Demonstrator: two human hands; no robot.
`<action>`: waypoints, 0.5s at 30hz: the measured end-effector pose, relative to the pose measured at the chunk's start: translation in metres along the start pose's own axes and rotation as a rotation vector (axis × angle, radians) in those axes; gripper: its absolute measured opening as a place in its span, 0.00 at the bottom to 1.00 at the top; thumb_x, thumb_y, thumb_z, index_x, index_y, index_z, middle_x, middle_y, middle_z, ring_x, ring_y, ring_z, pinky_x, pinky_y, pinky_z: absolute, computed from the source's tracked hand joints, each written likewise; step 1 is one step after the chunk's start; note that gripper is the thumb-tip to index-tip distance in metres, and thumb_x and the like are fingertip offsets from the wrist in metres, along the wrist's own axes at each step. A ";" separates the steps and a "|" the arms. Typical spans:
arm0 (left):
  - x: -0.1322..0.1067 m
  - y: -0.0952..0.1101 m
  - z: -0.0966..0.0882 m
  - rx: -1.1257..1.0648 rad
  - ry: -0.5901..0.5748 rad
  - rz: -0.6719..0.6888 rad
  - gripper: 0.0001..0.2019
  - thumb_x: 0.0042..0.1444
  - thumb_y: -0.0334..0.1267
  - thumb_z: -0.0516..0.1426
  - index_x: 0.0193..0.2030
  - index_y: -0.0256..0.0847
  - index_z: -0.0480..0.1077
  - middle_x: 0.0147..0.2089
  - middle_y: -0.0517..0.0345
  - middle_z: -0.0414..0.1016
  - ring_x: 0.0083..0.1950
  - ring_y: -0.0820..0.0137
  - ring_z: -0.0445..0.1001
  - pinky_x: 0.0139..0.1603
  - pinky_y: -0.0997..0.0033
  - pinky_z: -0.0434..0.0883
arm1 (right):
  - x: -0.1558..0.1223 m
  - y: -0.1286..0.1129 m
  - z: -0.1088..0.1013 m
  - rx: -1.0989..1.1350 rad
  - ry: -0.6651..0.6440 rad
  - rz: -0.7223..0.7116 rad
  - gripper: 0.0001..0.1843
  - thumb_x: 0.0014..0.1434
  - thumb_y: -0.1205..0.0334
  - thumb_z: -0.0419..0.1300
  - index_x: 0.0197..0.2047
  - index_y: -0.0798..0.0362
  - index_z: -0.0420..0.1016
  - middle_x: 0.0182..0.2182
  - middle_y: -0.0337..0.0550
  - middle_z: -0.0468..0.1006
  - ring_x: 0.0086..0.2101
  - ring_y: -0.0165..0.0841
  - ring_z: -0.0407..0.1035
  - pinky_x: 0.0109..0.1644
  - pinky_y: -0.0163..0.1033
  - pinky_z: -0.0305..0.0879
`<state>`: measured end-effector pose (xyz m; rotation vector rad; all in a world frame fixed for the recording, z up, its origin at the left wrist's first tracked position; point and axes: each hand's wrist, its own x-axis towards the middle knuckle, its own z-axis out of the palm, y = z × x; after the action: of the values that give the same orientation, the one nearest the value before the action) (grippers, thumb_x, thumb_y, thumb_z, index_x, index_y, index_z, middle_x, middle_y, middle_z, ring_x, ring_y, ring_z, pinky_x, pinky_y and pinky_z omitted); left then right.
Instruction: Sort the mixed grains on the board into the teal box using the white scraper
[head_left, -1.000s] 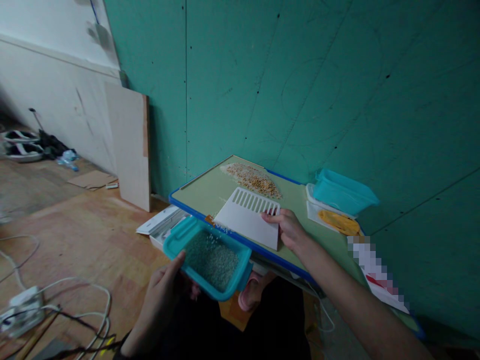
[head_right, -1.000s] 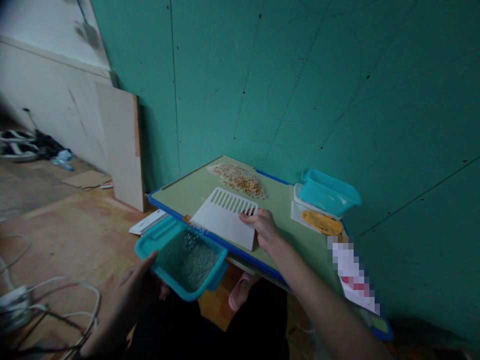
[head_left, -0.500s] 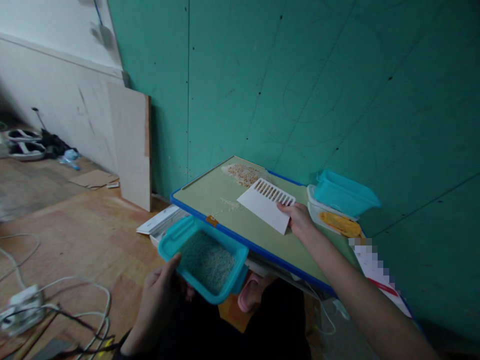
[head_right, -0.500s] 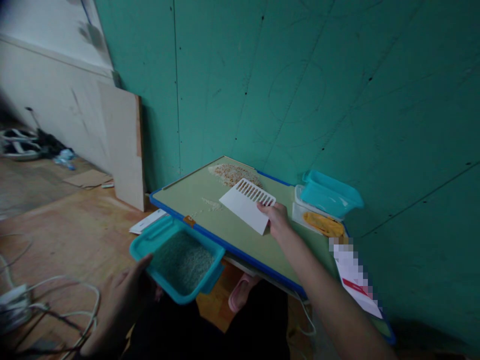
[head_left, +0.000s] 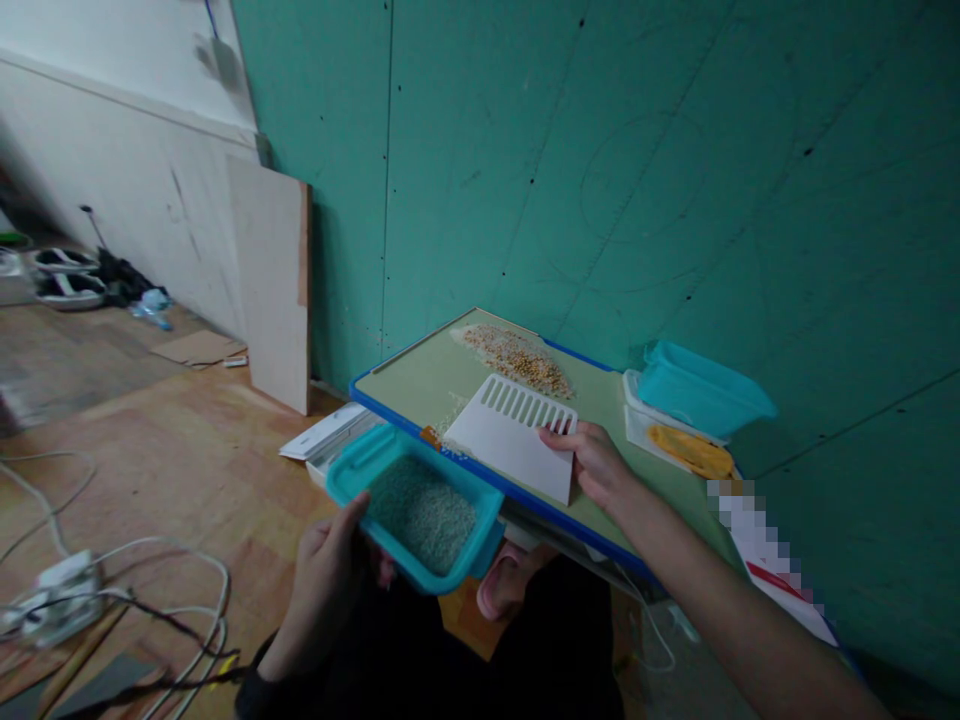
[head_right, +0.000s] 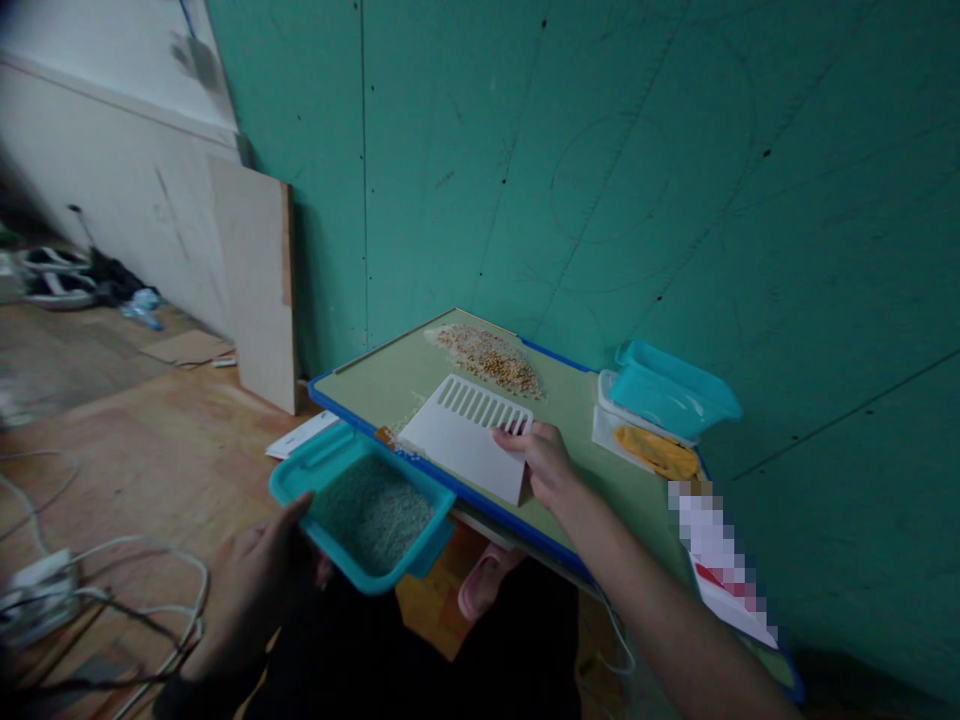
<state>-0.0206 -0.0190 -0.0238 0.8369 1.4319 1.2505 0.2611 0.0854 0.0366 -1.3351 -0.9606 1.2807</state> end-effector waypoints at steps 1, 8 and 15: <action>-0.002 0.002 0.000 -0.004 0.015 0.004 0.22 0.56 0.54 0.57 0.14 0.50 0.68 0.12 0.58 0.69 0.17 0.64 0.69 0.22 0.67 0.68 | -0.003 0.000 0.001 0.003 -0.005 -0.003 0.22 0.30 0.58 0.81 0.30 0.56 0.82 0.29 0.46 0.85 0.28 0.38 0.77 0.35 0.40 0.70; -0.005 0.009 0.001 -0.082 0.049 0.004 0.17 0.55 0.49 0.60 0.18 0.49 0.71 0.13 0.58 0.71 0.17 0.65 0.68 0.21 0.68 0.67 | 0.000 0.000 0.004 0.106 0.006 -0.006 0.23 0.30 0.60 0.81 0.32 0.56 0.82 0.30 0.45 0.86 0.29 0.37 0.77 0.34 0.39 0.73; 0.002 -0.003 0.002 -0.198 -0.029 -0.002 0.28 0.59 0.52 0.57 0.10 0.44 0.70 0.10 0.54 0.68 0.13 0.70 0.63 0.19 0.71 0.65 | 0.057 -0.009 0.015 0.127 0.240 -0.140 0.18 0.35 0.65 0.77 0.32 0.52 0.79 0.28 0.40 0.85 0.33 0.42 0.80 0.36 0.43 0.76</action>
<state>-0.0187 -0.0171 -0.0274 0.7160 1.2621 1.3484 0.2540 0.1449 0.0356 -1.2673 -0.7779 1.0316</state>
